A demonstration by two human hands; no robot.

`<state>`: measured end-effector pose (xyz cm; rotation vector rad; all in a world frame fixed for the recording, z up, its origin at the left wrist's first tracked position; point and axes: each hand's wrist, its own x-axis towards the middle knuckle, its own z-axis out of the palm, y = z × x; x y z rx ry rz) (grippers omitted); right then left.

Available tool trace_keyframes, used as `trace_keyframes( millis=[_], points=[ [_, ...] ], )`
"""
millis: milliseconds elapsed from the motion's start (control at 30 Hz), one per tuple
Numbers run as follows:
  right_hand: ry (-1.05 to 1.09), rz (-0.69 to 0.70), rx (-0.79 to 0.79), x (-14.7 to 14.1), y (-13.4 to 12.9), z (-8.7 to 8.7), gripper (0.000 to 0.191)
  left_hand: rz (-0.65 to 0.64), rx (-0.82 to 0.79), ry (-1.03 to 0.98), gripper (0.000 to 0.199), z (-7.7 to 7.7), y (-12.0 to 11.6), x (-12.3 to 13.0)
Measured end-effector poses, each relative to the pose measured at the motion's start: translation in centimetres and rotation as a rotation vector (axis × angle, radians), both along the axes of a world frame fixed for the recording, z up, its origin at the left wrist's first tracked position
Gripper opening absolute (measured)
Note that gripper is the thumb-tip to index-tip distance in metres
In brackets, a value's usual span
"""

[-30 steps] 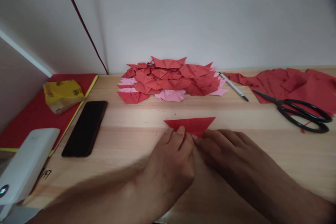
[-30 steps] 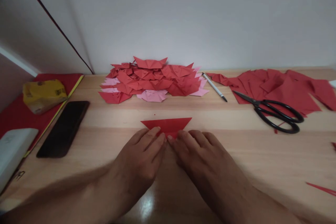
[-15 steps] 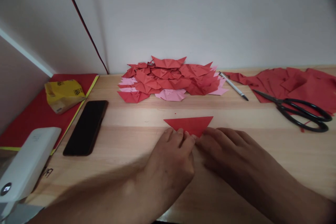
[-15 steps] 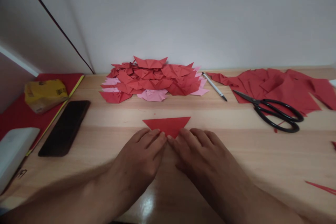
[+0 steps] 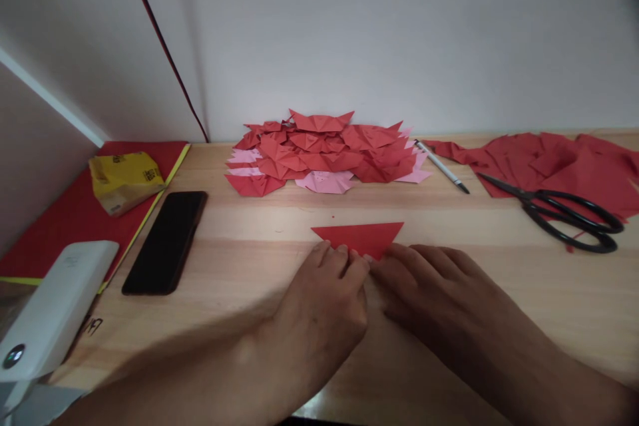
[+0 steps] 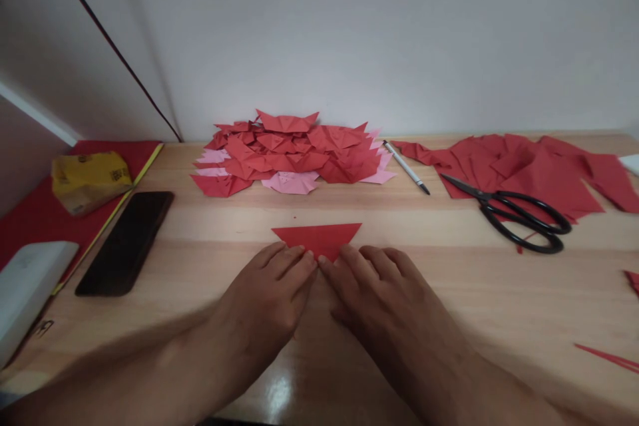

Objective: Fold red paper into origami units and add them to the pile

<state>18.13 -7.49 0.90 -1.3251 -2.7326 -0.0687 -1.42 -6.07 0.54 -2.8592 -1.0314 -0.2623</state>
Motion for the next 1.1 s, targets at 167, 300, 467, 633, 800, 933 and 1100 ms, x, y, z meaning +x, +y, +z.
trace_keyframes(
  millis=[167, 300, 467, 633, 800, 933, 1100],
  points=[
    [0.002, 0.034, 0.068, 0.01, -0.06, 0.23, 0.032, -0.022, -0.002, 0.031, 0.014, 0.46, 0.14, -0.21],
    [0.028, 0.025, 0.041, 0.12, 0.11, 0.18, 0.033, -0.033, -0.008, 0.04, 0.011, 0.35, 0.18, -0.33],
    [0.001, -0.005, 0.037, 0.0, -0.1, -0.37, 0.042, -0.019, 0.004, 0.005, 0.015, 0.03, 0.17, -0.14],
    [0.008, 0.024, 0.104, 0.03, -0.37, -0.42, 0.036, -0.029, -0.006, 0.012, 0.016, 0.22, 0.31, -0.24],
    [0.026, 0.037, 0.097, -0.05, -0.18, 0.08, 0.035, -0.045, -0.02, 0.043, 0.016, 0.51, 0.41, -0.56],
    [0.025, 0.012, 0.025, -0.01, -0.16, 0.08, 0.036, -0.037, -0.033, 0.055, 0.016, 0.76, 0.28, -0.44],
    [0.032, -0.018, 0.013, -0.23, -0.39, -0.02, 0.042, -0.025, -0.032, 0.038, 0.017, 0.74, 0.14, -0.24]
  ],
)
